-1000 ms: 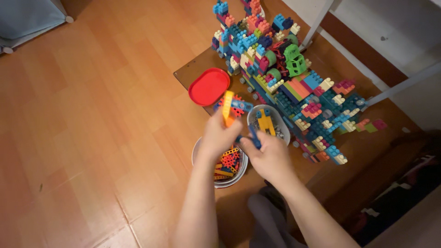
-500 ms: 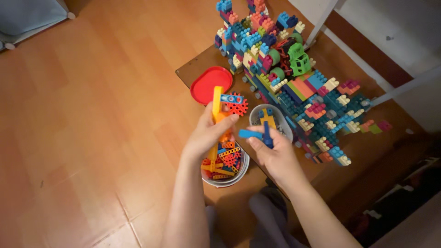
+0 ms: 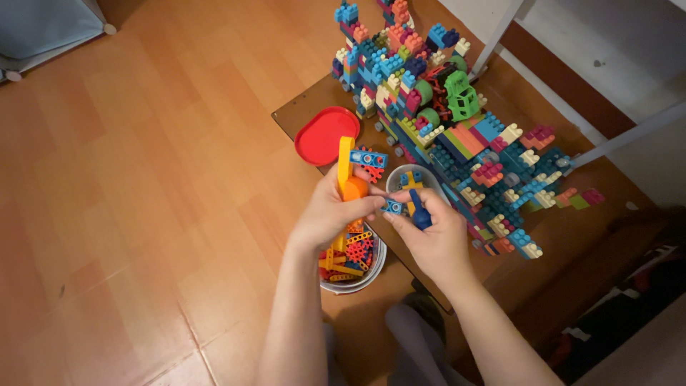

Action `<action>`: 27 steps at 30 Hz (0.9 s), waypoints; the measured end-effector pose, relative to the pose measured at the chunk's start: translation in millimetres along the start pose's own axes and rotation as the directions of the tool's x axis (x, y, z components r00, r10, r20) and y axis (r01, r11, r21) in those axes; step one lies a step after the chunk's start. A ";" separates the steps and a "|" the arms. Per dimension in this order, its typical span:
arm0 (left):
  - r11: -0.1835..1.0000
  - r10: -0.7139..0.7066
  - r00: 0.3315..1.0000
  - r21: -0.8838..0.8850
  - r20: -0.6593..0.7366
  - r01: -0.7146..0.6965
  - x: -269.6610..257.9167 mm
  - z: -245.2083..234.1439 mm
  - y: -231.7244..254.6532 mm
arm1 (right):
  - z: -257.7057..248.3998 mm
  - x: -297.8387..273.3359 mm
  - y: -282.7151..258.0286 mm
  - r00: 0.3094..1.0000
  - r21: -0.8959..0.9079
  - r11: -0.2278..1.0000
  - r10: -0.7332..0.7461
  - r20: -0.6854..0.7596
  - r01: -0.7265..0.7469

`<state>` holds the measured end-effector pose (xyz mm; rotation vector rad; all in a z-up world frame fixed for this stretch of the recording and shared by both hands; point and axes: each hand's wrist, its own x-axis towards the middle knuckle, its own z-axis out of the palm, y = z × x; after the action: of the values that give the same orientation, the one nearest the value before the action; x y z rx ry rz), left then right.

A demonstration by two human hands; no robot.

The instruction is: The person assembles building block pieces by hand, connecting yellow, orange, and blue plastic components together above a wooden surface.

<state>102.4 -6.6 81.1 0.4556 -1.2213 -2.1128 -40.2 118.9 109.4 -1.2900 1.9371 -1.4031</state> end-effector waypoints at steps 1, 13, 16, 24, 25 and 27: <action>1.000 0.022 0.999 -0.018 0.026 -0.021 0.1 -1.8 0.5 | 0.6 -0.4 2.1 1.000 0.001 1.000 0.000 0.001 0.000; 0.926 -0.152 0.988 -0.352 -0.025 0.134 -14.8 -42.1 -8.2 | 43.3 -2.4 78.4 0.977 0.006 0.999 0.037 0.210 -0.039; 0.965 -0.220 0.970 -0.168 -0.106 0.201 -15.9 -37.8 -2.2 | 38.9 0.1 64.6 0.993 0.030 0.999 -0.028 0.112 0.025; 0.971 -0.236 0.971 -0.039 0.041 0.238 -9.3 -29.0 -5.0 | 13.6 6.4 -1.9 0.939 0.378 0.860 0.316 0.135 -0.344; 0.968 -0.246 0.967 -0.028 0.068 0.248 -8.4 -27.8 -6.4 | 12.8 6.2 -3.4 0.939 0.377 0.860 0.317 0.134 -0.344; 0.959 -0.284 0.958 0.038 0.048 0.282 -8.0 -24.9 -6.9 | 11.0 6.8 -2.7 0.947 0.158 0.937 0.294 0.129 -0.312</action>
<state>120.2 -14.5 62.3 0.6236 -1.2835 -2.3617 -33.9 107.3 108.6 -0.9176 1.8053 -1.2907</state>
